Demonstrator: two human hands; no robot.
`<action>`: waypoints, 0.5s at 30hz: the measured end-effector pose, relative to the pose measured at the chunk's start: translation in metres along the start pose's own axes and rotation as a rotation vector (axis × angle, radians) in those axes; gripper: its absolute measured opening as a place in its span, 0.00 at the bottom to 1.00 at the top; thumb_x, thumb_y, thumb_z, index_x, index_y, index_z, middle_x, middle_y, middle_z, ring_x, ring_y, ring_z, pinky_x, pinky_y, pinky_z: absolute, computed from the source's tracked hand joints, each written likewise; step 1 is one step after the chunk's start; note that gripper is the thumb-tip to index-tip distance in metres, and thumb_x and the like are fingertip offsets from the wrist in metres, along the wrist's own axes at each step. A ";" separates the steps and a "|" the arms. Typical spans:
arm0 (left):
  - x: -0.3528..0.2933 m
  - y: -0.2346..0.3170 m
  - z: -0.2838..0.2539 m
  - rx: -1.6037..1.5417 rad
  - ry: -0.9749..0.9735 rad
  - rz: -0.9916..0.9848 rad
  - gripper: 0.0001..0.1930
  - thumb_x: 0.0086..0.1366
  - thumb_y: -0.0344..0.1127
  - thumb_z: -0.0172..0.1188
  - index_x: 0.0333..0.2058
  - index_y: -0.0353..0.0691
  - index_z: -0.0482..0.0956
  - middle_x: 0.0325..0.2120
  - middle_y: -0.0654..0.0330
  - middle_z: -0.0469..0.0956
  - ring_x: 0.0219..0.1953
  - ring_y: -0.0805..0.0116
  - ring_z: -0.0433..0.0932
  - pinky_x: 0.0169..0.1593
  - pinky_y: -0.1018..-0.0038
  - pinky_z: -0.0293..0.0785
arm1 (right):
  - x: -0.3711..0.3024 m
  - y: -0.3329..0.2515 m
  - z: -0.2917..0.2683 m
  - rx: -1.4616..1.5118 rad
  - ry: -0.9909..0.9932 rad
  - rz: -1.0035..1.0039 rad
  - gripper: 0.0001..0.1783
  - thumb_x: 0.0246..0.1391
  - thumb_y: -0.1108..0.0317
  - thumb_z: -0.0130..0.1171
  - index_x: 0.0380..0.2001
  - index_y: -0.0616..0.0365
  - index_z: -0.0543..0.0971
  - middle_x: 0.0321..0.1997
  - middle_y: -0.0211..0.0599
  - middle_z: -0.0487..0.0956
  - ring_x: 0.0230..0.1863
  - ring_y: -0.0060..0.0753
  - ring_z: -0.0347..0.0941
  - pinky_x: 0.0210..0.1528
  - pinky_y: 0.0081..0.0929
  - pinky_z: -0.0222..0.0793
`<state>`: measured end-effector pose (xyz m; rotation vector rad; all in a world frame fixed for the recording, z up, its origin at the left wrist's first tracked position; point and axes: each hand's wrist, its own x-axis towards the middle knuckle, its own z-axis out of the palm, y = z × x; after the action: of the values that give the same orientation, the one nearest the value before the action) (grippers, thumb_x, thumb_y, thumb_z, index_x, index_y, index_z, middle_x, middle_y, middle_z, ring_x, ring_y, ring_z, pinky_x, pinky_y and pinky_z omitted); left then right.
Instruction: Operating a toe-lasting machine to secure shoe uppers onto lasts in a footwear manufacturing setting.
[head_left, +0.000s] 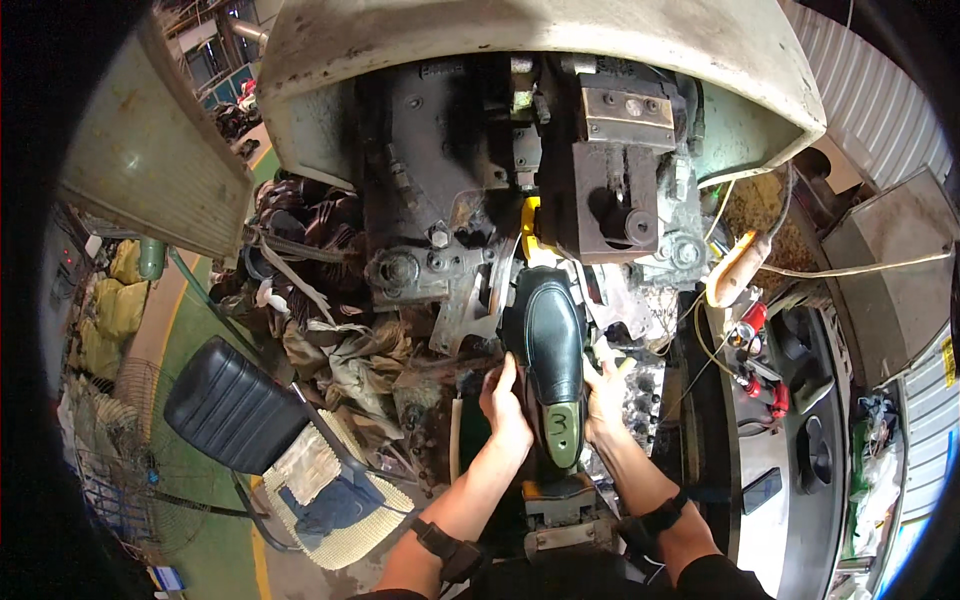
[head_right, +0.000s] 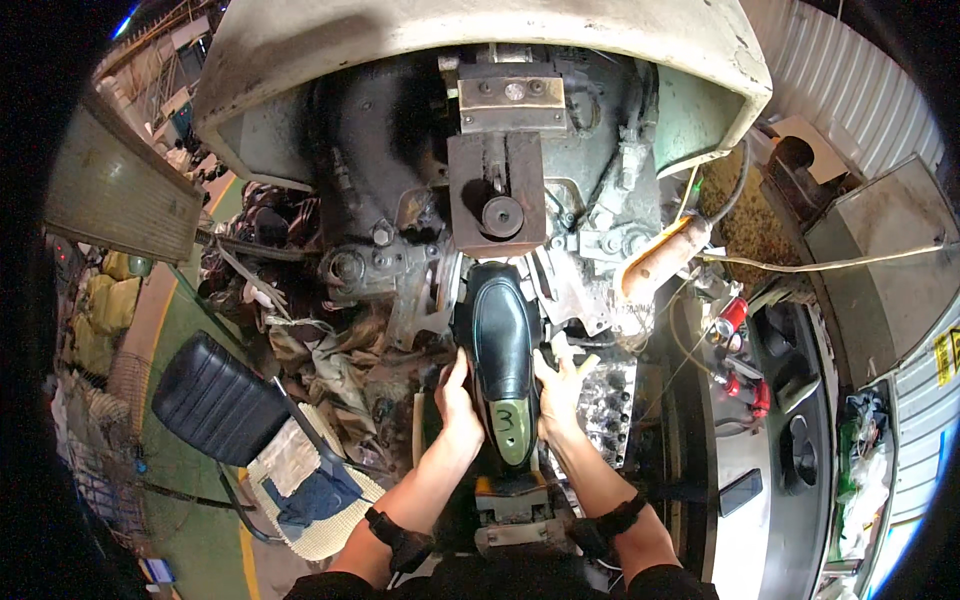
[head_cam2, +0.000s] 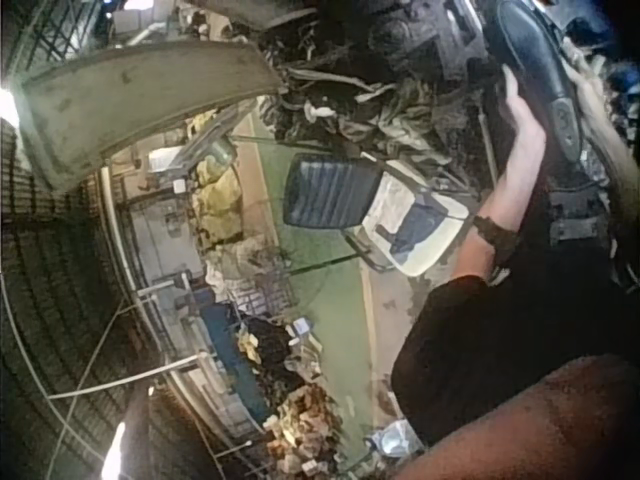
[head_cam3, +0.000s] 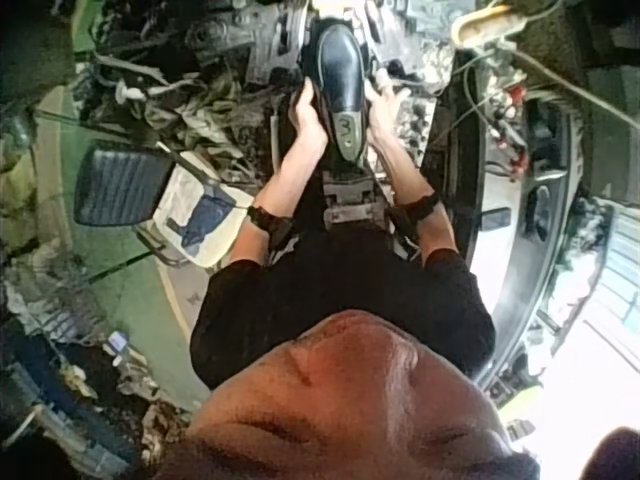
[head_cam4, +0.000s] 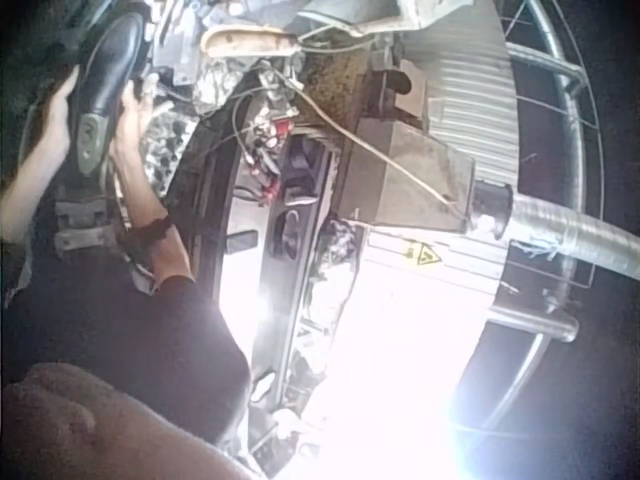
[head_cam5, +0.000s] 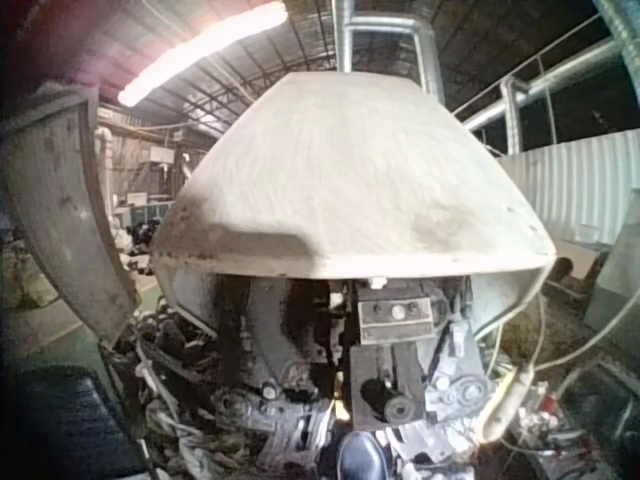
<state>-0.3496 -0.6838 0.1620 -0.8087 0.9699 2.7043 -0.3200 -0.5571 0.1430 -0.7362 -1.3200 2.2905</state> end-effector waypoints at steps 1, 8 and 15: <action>0.000 0.000 0.001 0.003 0.000 0.003 0.09 0.65 0.38 0.68 0.35 0.41 0.79 0.35 0.62 0.80 0.37 0.66 0.79 0.44 0.67 0.76 | 0.000 0.000 0.001 0.070 -0.033 0.030 0.44 0.55 0.67 0.69 0.71 0.62 0.60 0.82 0.44 0.35 0.79 0.37 0.40 0.77 0.36 0.37; 0.004 0.000 0.002 0.023 0.068 -0.064 0.13 0.65 0.40 0.69 0.30 0.44 0.73 0.33 0.65 0.78 0.38 0.68 0.77 0.43 0.65 0.75 | 0.002 0.009 -0.004 0.212 0.029 0.099 0.50 0.55 0.66 0.70 0.74 0.61 0.51 0.76 0.45 0.55 0.75 0.40 0.49 0.76 0.40 0.43; 0.008 -0.002 -0.003 -0.133 -0.054 -0.216 0.14 0.67 0.41 0.67 0.43 0.39 0.79 0.41 0.60 0.81 0.41 0.65 0.78 0.48 0.65 0.75 | 0.006 0.013 -0.008 0.312 -0.032 0.208 0.25 0.59 0.67 0.67 0.58 0.56 0.72 0.53 0.31 0.78 0.51 0.28 0.75 0.56 0.32 0.73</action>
<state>-0.3545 -0.6848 0.1550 -0.8080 0.6546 2.6085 -0.3202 -0.5543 0.1271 -0.7602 -0.9012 2.6006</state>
